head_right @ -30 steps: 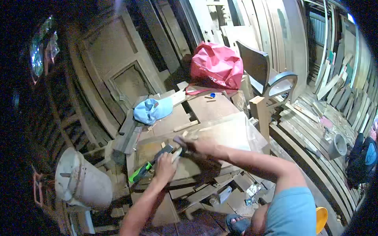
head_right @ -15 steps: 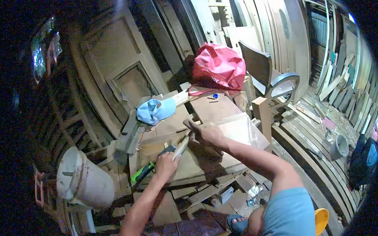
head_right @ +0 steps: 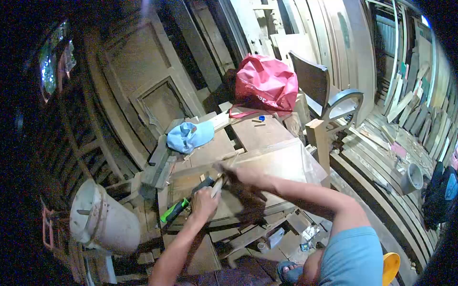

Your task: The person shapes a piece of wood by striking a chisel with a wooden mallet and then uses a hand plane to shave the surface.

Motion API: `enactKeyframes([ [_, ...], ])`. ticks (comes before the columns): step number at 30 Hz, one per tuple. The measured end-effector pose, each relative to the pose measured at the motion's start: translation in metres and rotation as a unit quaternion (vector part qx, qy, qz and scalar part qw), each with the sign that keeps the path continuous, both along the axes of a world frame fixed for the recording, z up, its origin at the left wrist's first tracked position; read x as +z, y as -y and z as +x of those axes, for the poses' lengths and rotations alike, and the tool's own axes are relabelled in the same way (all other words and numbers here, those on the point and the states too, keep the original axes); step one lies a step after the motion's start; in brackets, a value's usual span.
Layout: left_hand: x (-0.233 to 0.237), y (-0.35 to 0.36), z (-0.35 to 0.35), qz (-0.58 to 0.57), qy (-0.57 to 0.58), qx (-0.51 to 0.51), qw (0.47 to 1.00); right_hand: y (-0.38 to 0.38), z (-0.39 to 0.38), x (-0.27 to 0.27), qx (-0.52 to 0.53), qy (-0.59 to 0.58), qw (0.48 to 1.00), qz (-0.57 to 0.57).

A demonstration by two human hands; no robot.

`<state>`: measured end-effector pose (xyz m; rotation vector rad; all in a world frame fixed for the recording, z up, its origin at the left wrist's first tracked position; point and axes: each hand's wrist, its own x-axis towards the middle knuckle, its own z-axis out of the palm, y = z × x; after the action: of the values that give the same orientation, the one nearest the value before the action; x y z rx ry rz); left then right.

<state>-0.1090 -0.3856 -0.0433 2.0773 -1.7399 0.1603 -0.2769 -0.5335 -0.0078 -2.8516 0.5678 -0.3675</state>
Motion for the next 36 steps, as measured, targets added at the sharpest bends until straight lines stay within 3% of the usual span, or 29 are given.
enactKeyframes([
  [1, -0.003, 0.000, 0.001, 0.004, 0.013, -0.005, 1.000, -0.010, 0.003, -0.003, -0.002, -0.077, 0.997, -0.009],
  [5, 0.003, -0.005, 0.003, 0.008, -0.027, 0.005, 1.000, 0.018, 0.001, -0.005, -0.074, -0.073, 0.994, 0.025],
  [6, 0.007, -0.006, 0.001, 0.000, -0.038, 0.010, 0.999, 0.018, -0.004, 0.012, -0.066, 0.025, 0.993, 0.094],
  [7, 0.011, -0.007, 0.002, -0.002, -0.036, 0.012, 0.999, 0.030, -0.002, 0.008, -0.111, -0.010, 0.994, 0.004],
  [9, 0.018, -0.008, 0.005, 0.066, -0.092, -0.002, 0.994, 0.023, -0.005, 0.013, -0.104, 0.008, 0.994, 0.035],
  [11, 0.025, -0.012, -0.002, 0.103, -0.121, -0.013, 0.987, 0.054, 0.006, -0.054, -0.016, -0.012, 0.999, 0.036],
  [12, 0.031, -0.017, -0.007, 0.077, -0.098, -0.027, 0.992, 0.009, -0.001, 0.002, -0.074, -0.114, 0.989, 0.059],
  [13, 0.033, -0.022, -0.011, 0.052, -0.075, -0.041, 0.995, -0.008, -0.008, 0.013, -0.042, -0.099, 0.989, 0.100],
  [15, 0.026, -0.025, -0.010, 0.082, -0.080, -0.044, 0.992, -0.010, -0.007, 0.009, -0.054, -0.143, 0.987, 0.047],
  [17, 0.018, -0.025, -0.009, 0.006, -0.076, -0.052, 0.996, 0.001, -0.012, 0.023, -0.069, -0.140, 0.988, 0.016],
  [19, 0.017, -0.023, -0.012, 0.048, -0.090, -0.026, 0.994, 0.019, -0.011, 0.005, -0.080, -0.052, 0.995, 0.000],
  [21, 0.012, -0.022, -0.017, -0.031, 0.031, -0.032, 0.999, 0.009, -0.003, 0.011, -0.080, -0.080, 0.993, 0.037],
  [22, 0.001, -0.020, -0.013, -0.022, 0.035, -0.032, 0.999, 0.023, 0.002, -0.029, 0.008, -0.032, 0.999, -0.004],
  [23, 0.001, -0.020, -0.016, -0.020, 0.036, -0.032, 0.999, -0.008, 0.004, 0.006, -0.009, -0.045, 0.985, 0.164],
  [25, 0.000, -0.022, -0.022, -0.058, 0.058, -0.021, 0.996, -0.019, 0.002, 0.010, 0.044, -0.146, 0.987, 0.048],
  [26, -0.004, -0.021, -0.020, -0.078, 0.059, -0.018, 0.995, -0.015, 0.001, 0.004, 0.045, -0.149, 0.987, 0.051],
  [28, -0.010, -0.020, -0.014, -0.073, 0.046, -0.022, 0.996, 0.001, -0.003, -0.006, 0.017, 0.085, 0.991, 0.100],
  [29, -0.011, -0.019, -0.011, -0.072, 0.040, -0.028, 0.996, 0.012, 0.005, 0.008, -0.095, -0.067, 0.992, 0.059],
  [31, -0.008, -0.017, -0.011, -0.086, 0.009, -0.031, 0.996, 0.038, 0.002, -0.009, -0.115, -0.009, 0.992, 0.045],
  [32, -0.006, -0.018, -0.010, -0.084, -0.001, -0.038, 0.996, 0.045, 0.004, -0.028, -0.100, 0.073, 0.991, 0.040],
  [35, -0.003, -0.021, -0.003, -0.072, -0.019, -0.047, 0.996, 0.018, 0.000, -0.041, -0.051, 0.120, 0.991, 0.040],
  [36, -0.001, -0.021, -0.004, -0.079, -0.024, -0.056, 0.995, 0.013, 0.003, -0.038, -0.093, -0.112, 0.989, 0.040],
])
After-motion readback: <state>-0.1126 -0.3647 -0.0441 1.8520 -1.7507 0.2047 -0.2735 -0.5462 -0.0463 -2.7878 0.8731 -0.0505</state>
